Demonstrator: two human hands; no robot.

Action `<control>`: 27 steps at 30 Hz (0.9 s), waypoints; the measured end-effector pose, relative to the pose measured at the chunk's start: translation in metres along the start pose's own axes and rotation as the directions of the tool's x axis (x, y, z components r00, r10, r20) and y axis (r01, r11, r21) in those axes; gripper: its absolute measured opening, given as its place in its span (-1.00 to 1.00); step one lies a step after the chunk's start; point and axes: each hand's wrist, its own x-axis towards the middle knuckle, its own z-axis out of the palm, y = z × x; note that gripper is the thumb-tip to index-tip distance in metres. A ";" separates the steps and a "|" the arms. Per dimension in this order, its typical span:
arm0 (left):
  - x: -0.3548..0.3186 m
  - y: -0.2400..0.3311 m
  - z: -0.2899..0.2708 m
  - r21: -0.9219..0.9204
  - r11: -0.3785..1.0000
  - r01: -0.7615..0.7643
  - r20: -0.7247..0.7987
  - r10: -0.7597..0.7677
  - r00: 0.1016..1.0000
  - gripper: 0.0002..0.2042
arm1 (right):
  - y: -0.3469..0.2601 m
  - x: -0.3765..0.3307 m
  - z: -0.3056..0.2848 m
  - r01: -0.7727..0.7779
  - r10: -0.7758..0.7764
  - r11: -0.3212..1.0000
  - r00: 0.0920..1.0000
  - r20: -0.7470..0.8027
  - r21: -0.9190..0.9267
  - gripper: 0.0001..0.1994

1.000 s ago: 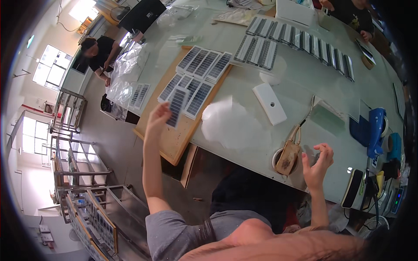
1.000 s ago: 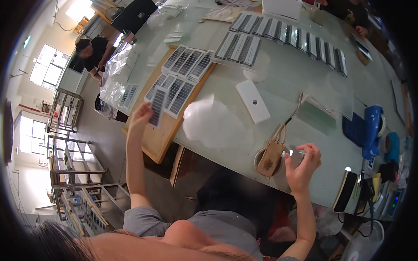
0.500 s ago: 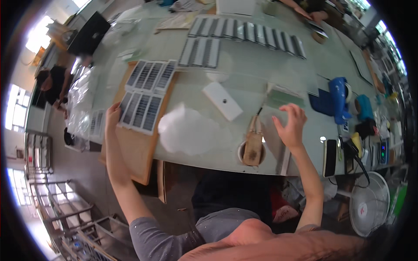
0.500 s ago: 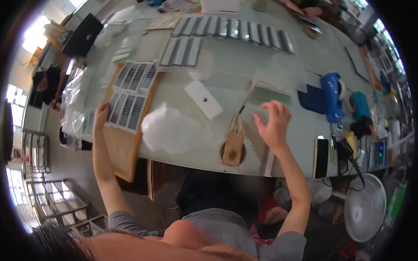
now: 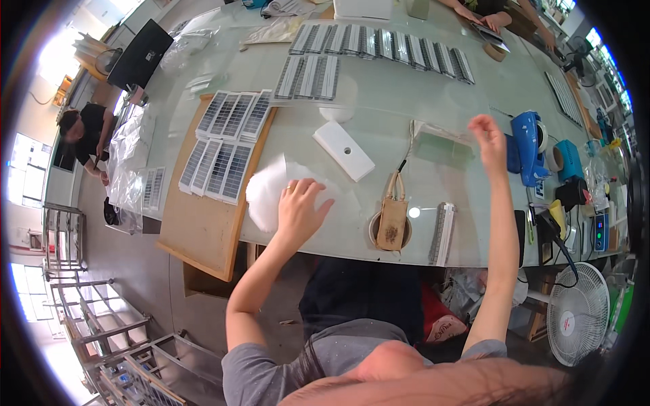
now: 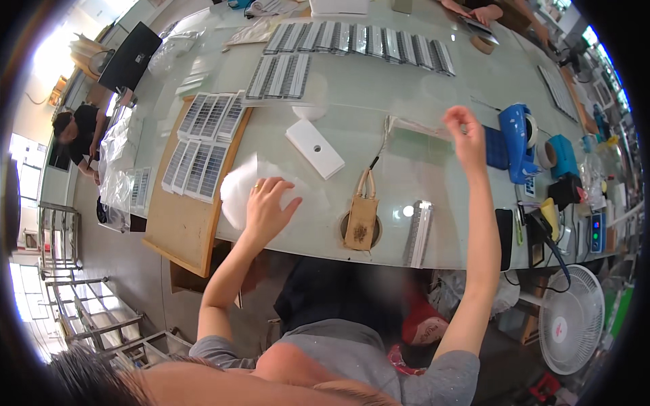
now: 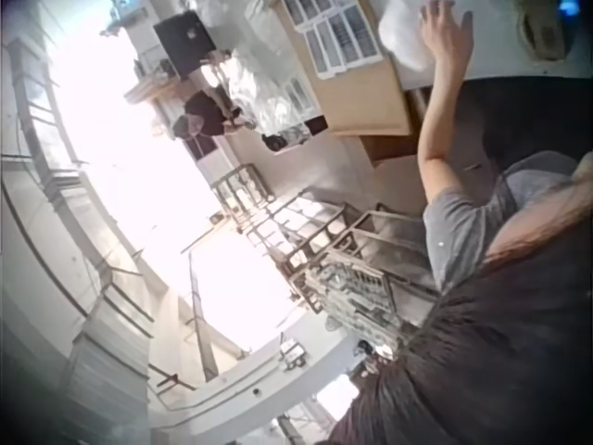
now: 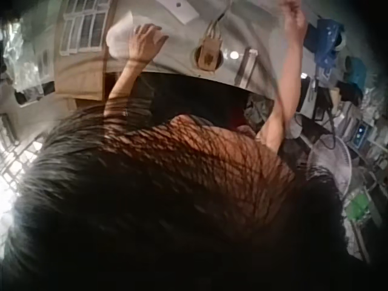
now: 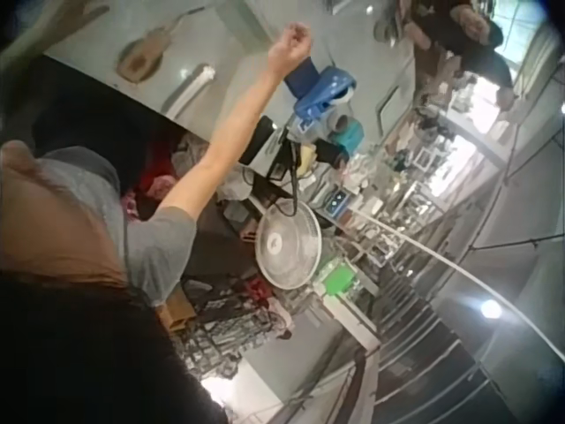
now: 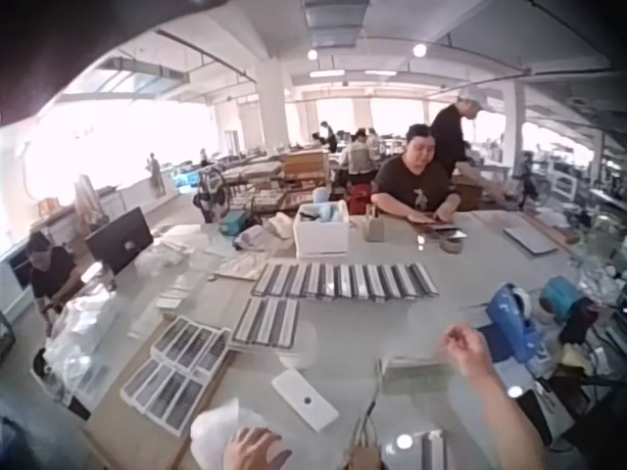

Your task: The person assembles mini solar panels by layering films, solar cell strips, and backing sheets onto a heated fixture by hand, pressing them together, and placing the assembled panels onto a wooden board.

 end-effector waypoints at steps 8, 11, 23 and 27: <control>0.030 -0.032 0.016 0.184 0.971 0.152 0.001 -0.154 0.988 -0.68 | -0.060 -0.083 0.048 -0.259 0.259 0.925 0.965 0.036 0.277 -0.57; 0.036 -0.036 0.012 -0.015 0.989 0.150 0.020 -0.150 0.989 -0.82 | -0.077 -0.134 0.083 -0.463 0.409 0.848 0.881 0.237 0.258 -0.60; -0.013 0.089 -0.005 -0.836 0.347 0.425 0.373 -0.208 0.904 -0.78 | -0.073 -0.163 0.099 0.033 0.040 0.934 0.980 0.195 -0.356 -0.57; -0.041 0.123 0.009 -0.834 0.373 0.407 0.382 -0.143 0.913 -0.47 | -0.095 -0.176 0.098 -0.110 0.113 0.994 0.932 0.346 -0.028 -0.76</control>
